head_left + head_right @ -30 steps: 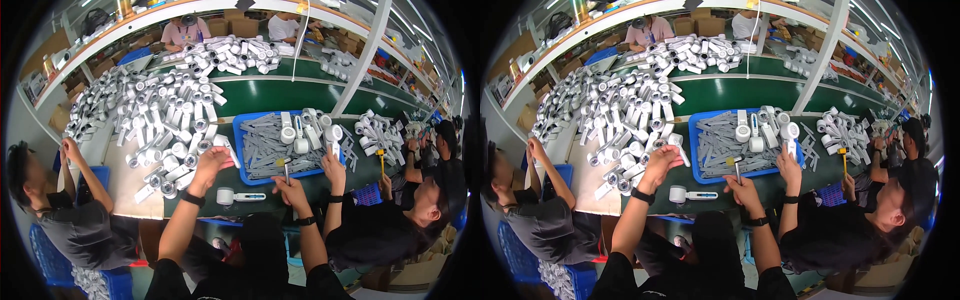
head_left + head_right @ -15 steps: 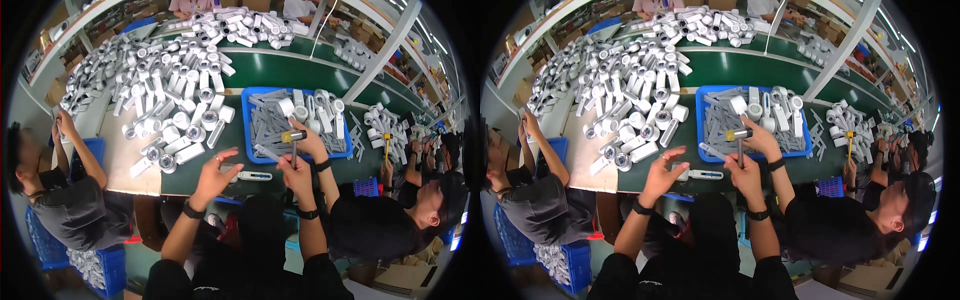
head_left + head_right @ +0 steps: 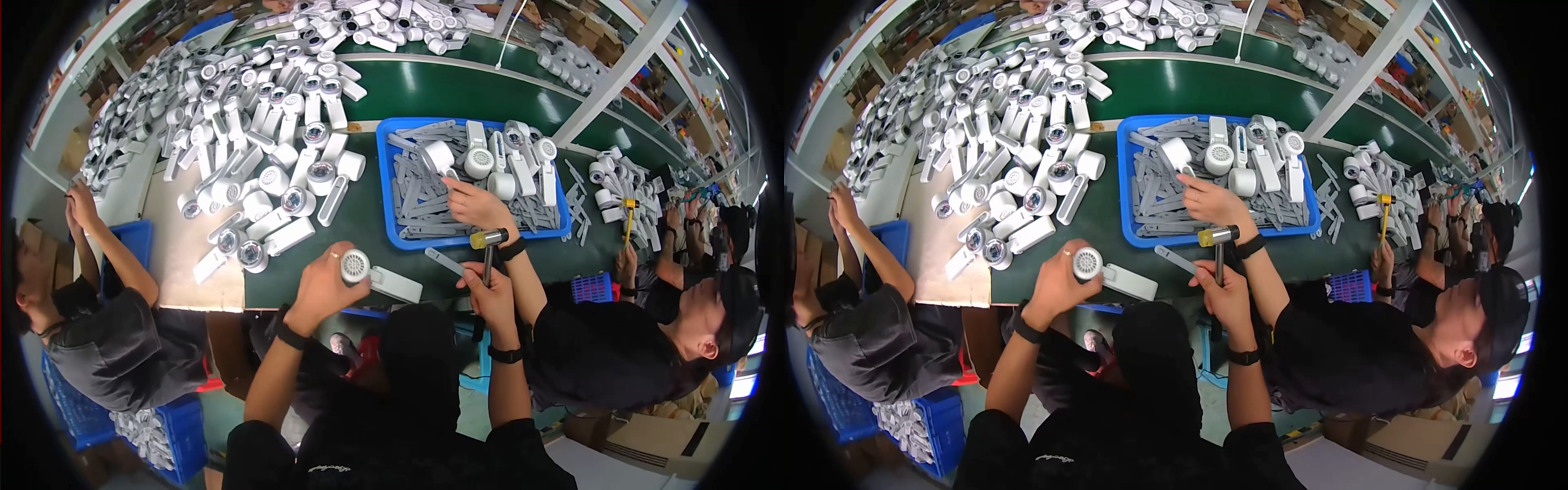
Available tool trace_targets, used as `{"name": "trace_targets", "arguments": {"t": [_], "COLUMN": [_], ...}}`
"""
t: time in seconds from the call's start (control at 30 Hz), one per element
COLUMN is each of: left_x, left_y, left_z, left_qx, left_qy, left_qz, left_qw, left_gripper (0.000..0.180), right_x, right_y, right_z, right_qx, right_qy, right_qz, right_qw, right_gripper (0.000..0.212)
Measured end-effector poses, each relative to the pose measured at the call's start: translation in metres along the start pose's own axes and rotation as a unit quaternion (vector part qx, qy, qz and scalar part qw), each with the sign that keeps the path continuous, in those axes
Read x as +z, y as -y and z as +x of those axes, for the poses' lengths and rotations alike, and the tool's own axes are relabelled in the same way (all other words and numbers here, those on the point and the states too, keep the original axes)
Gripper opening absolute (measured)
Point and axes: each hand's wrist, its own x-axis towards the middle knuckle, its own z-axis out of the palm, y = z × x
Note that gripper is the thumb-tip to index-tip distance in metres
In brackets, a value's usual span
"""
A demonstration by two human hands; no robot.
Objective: Assemble plastic components by tapping a metal part into place using a small hammer.
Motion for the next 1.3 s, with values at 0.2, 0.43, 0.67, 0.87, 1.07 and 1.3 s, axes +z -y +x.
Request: {"name": "trace_targets", "arguments": {"t": [0.2, 0.43, 0.67, 0.87, 1.07, 1.3], "left_x": [0.003, 0.012, 0.025, 0.036, 0.029, 0.035], "left_y": [-0.005, -0.011, 0.0, 0.013, 0.01, 0.017], "left_z": [0.024, 0.024, 0.024, 0.02, 0.025, 0.028], "left_qx": [-0.06, 0.063, 0.232, 0.243, 0.318, 0.338], "left_qy": [0.038, -0.107, -0.103, -0.122, -0.119, -0.1], "left_qz": [0.117, 0.173, -0.009, -0.02, 0.099, 0.162], "left_qw": [0.991, 0.977, 0.967, 0.962, 0.935, 0.922], "left_gripper": [0.049, 0.049, 0.045, 0.039, 0.032, 0.035], "right_x": [0.021, 0.052, 0.06, 0.06, 0.062, 0.06], "right_y": [0.012, 0.014, 0.01, 0.012, 0.028, 0.02], "right_z": [0.003, 0.022, 0.03, 0.032, 0.03, 0.038], "right_qx": [0.03, 0.012, -0.076, -0.016, 0.057, 0.163], "right_qy": [0.028, 0.042, 0.054, 0.083, 0.081, 0.091], "right_qz": [-0.01, -0.091, -0.19, -0.212, -0.224, -0.094], "right_qw": [0.999, 0.995, 0.977, 0.974, 0.97, 0.978], "right_gripper": [0.03, 0.025, 0.022, 0.021, 0.022, 0.031]}}
